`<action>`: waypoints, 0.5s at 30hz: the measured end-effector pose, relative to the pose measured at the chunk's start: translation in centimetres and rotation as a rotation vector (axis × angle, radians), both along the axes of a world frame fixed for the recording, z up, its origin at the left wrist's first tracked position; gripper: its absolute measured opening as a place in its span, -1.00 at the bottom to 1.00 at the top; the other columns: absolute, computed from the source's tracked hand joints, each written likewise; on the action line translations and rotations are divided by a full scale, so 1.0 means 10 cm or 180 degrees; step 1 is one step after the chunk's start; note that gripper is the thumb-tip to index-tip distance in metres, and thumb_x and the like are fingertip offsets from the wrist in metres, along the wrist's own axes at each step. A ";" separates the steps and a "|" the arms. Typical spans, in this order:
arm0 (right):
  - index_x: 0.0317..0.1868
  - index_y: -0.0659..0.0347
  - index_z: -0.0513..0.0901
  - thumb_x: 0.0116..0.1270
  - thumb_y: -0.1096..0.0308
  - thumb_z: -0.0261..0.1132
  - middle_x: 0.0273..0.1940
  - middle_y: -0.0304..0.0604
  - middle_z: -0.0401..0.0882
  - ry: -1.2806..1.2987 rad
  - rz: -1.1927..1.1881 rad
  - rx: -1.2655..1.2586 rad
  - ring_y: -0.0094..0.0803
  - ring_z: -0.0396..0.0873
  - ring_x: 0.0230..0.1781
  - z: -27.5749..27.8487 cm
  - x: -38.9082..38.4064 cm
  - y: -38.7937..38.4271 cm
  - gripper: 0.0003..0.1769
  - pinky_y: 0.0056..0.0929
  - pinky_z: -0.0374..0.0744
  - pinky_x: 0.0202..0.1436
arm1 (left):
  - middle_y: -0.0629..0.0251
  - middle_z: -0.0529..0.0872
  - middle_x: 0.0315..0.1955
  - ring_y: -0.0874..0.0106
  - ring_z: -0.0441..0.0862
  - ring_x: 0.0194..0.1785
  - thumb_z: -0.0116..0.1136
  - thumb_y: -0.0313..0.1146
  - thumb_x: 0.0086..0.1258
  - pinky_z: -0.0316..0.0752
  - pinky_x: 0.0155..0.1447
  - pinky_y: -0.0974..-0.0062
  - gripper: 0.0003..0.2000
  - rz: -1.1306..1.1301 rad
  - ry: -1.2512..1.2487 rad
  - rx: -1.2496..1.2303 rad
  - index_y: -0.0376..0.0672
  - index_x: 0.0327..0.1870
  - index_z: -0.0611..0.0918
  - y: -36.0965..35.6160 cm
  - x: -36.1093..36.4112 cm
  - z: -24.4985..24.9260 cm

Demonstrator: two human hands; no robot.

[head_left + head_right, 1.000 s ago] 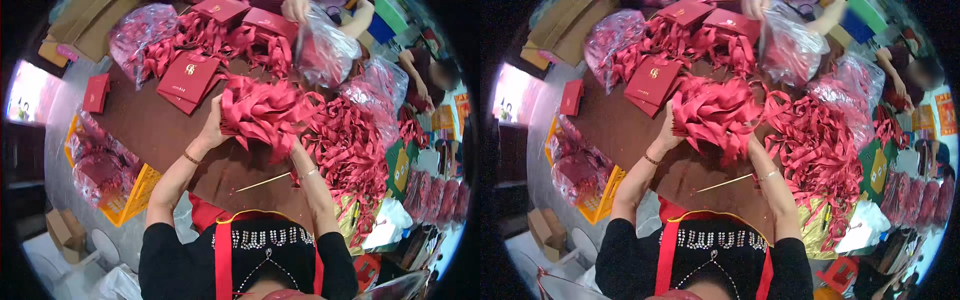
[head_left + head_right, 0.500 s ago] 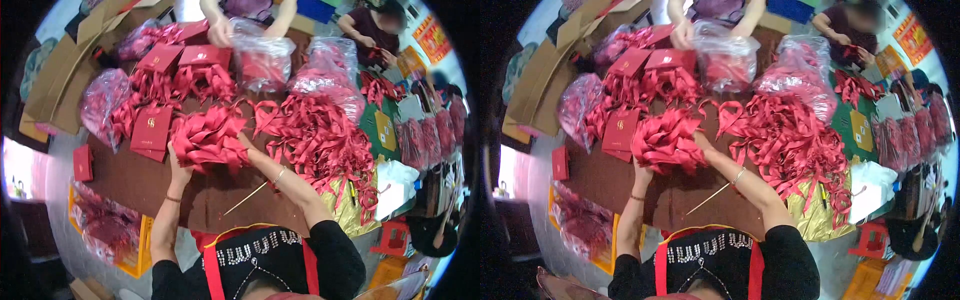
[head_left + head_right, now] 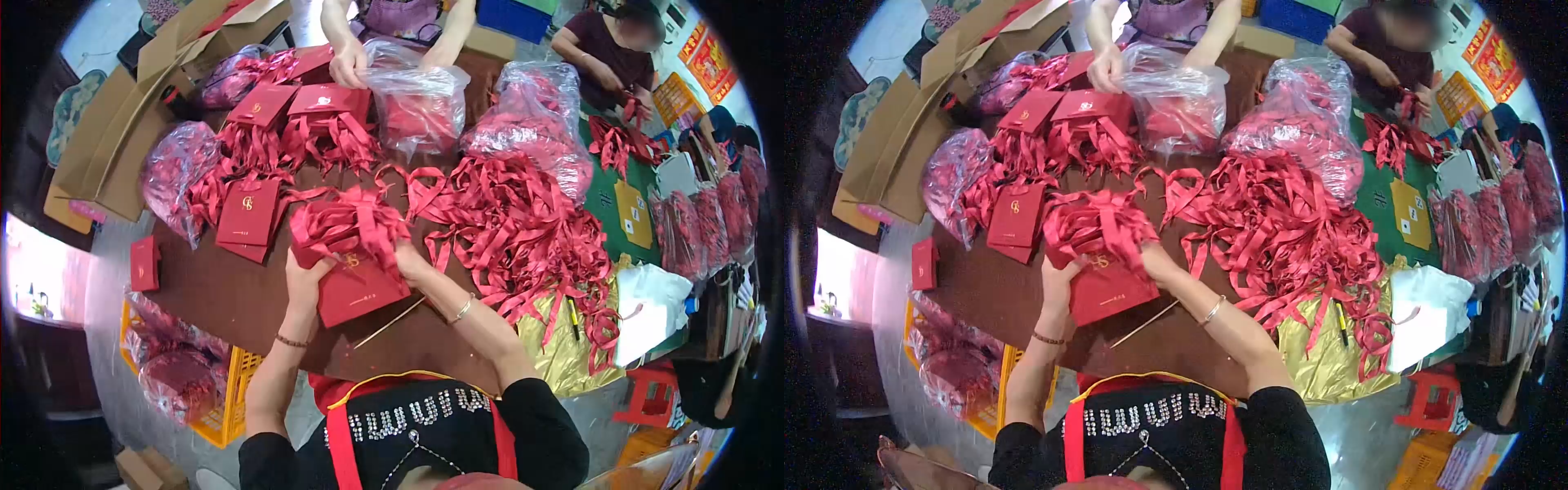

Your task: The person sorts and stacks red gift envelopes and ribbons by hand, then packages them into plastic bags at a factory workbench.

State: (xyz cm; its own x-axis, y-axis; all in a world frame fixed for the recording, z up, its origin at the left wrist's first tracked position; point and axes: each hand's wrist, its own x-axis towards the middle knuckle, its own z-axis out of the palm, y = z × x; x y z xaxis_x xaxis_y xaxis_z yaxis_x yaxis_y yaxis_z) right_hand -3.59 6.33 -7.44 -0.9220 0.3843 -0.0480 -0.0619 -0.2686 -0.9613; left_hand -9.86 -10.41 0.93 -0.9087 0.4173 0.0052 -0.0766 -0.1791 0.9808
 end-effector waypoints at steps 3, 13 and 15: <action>0.16 0.27 0.41 0.33 0.32 0.14 0.01 -0.16 0.51 -0.0289 0.0406 -0.0661 -0.40 0.51 -0.09 0.37 0.17 0.12 -0.58 -0.39 0.50 -0.01 | 0.29 0.57 -0.18 0.47 0.54 -0.11 0.36 -0.51 0.02 0.46 0.01 0.48 -0.53 0.0024 0.0150 -0.0319 -0.25 -0.04 0.41 0.06 -0.01 -0.04; -0.11 0.37 0.57 0.32 0.45 -0.03 -0.32 -0.16 0.60 -0.0191 -0.0297 0.3597 -0.35 0.56 -0.35 -0.79 0.04 0.51 -0.72 -0.32 0.54 -0.28 | 0.27 0.51 0.08 0.37 0.47 0.16 0.35 -0.60 0.00 0.36 0.27 0.34 -0.31 -0.0931 0.0692 -0.0077 -0.17 0.22 0.30 0.13 -0.11 0.43; -0.12 0.32 0.60 0.31 0.52 -0.04 -0.28 -0.19 0.62 0.0438 -0.0018 0.2476 -0.35 0.57 -0.29 -0.58 -0.16 0.74 -0.72 -0.34 0.55 -0.21 | 0.26 0.50 0.09 0.37 0.44 0.19 0.34 -0.57 0.04 0.33 0.30 0.33 -0.32 -0.0824 0.1347 -0.0247 -0.18 0.23 0.29 0.12 -0.23 0.39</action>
